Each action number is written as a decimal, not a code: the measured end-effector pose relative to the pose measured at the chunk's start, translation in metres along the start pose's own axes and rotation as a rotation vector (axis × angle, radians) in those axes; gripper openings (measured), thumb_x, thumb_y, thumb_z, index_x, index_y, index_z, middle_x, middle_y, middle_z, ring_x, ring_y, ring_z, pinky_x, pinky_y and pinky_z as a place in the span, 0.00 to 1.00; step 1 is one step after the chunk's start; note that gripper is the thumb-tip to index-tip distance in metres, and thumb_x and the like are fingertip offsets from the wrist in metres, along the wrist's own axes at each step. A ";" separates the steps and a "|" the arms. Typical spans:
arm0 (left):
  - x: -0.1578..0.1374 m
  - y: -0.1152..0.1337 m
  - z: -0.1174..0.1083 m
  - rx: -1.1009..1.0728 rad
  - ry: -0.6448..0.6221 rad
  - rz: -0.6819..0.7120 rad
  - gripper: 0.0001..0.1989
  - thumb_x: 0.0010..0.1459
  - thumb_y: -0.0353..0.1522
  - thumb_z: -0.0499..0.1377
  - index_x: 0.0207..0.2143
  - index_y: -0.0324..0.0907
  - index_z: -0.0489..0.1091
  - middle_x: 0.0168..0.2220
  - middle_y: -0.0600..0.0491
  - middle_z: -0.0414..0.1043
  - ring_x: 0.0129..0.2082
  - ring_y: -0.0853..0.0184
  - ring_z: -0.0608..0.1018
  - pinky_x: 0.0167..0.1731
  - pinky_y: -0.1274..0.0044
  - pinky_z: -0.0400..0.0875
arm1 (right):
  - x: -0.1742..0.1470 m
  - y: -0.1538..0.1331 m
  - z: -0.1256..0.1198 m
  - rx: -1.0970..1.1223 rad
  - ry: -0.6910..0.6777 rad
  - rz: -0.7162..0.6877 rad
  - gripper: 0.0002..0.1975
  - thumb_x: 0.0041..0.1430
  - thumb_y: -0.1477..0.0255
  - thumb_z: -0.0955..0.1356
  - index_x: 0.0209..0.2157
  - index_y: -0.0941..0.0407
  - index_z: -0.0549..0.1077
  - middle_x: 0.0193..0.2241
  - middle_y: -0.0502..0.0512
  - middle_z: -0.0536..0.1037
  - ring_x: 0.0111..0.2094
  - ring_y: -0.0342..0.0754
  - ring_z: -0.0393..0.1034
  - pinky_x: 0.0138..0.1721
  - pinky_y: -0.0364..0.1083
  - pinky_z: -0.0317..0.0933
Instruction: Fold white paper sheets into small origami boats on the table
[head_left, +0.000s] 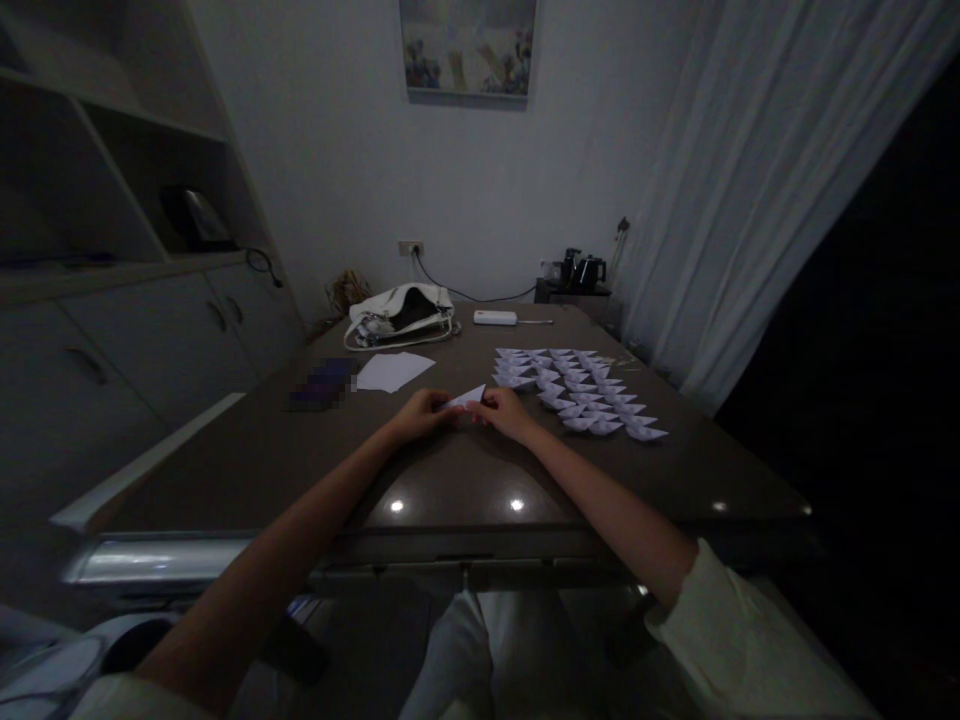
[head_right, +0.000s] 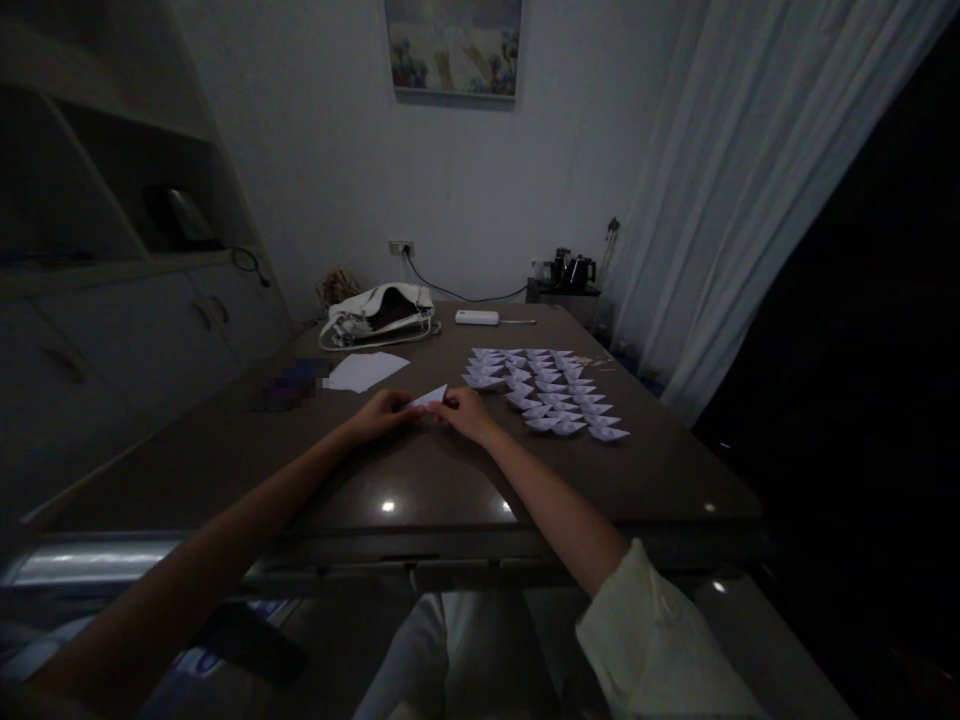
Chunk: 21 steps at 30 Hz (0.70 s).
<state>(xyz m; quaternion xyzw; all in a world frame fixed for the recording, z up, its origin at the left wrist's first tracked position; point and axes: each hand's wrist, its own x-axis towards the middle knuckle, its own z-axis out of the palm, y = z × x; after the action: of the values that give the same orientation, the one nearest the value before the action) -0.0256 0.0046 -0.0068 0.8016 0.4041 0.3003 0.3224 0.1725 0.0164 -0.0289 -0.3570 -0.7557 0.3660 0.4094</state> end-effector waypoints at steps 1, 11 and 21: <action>0.000 0.000 0.000 -0.001 0.000 0.001 0.26 0.51 0.50 0.58 0.28 0.32 0.73 0.21 0.53 0.69 0.22 0.71 0.67 0.21 0.81 0.56 | 0.000 0.001 0.000 -0.001 0.000 0.001 0.17 0.55 0.61 0.68 0.22 0.59 0.70 0.19 0.51 0.72 0.20 0.42 0.65 0.23 0.41 0.57; 0.001 -0.008 0.002 -0.069 -0.073 0.031 0.25 0.51 0.49 0.59 0.29 0.32 0.73 0.23 0.51 0.72 0.21 0.71 0.69 0.21 0.81 0.58 | -0.001 0.001 0.002 0.011 -0.127 0.028 0.18 0.55 0.58 0.67 0.27 0.61 0.73 0.21 0.53 0.75 0.19 0.40 0.65 0.20 0.39 0.55; 0.001 -0.007 0.002 -0.127 -0.122 0.041 0.25 0.51 0.48 0.60 0.35 0.32 0.72 0.29 0.50 0.74 0.27 0.69 0.72 0.26 0.80 0.63 | 0.000 -0.002 0.002 0.026 -0.152 -0.004 0.20 0.60 0.60 0.64 0.24 0.61 0.72 0.19 0.52 0.74 0.19 0.39 0.65 0.24 0.38 0.59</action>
<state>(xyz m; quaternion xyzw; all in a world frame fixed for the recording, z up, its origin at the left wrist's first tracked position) -0.0269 0.0086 -0.0133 0.8043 0.3473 0.2827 0.3905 0.1702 0.0154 -0.0283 -0.3213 -0.7806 0.4010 0.3559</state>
